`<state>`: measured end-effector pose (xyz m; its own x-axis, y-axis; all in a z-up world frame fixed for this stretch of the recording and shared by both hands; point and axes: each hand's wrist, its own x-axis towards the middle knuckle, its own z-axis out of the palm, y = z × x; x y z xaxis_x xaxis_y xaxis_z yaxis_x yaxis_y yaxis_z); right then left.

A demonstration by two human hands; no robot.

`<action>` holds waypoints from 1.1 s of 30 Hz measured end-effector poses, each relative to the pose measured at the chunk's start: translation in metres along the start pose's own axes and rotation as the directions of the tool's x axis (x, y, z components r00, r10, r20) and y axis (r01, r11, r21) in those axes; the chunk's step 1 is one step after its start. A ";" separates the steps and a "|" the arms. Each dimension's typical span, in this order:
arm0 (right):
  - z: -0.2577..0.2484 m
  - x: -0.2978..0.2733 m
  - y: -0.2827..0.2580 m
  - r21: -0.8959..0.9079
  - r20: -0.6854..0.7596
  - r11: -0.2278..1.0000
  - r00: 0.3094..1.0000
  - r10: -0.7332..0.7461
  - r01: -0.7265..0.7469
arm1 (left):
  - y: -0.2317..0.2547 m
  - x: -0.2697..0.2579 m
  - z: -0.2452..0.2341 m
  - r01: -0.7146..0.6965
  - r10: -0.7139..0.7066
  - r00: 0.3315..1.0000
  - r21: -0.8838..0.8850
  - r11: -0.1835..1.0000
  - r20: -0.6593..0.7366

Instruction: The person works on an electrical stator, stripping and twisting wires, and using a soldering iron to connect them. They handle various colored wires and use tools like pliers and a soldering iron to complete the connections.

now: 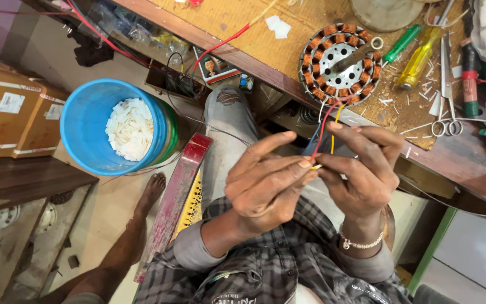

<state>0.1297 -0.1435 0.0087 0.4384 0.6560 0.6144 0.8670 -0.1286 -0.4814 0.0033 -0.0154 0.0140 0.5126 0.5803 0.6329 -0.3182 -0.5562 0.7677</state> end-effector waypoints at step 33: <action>0.046 -0.019 0.039 -0.045 -0.047 0.999 0.999 -0.029 0.026 | -0.039 -0.010 0.011 0.336 -0.515 0.839 -0.580 0.742 -0.173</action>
<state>0.1439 -0.1266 -0.0505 0.4240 0.6240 0.6563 0.8881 -0.1447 -0.4362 0.0193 -0.0059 -0.0233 0.4558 0.8768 0.1529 -0.5267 0.1272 0.8405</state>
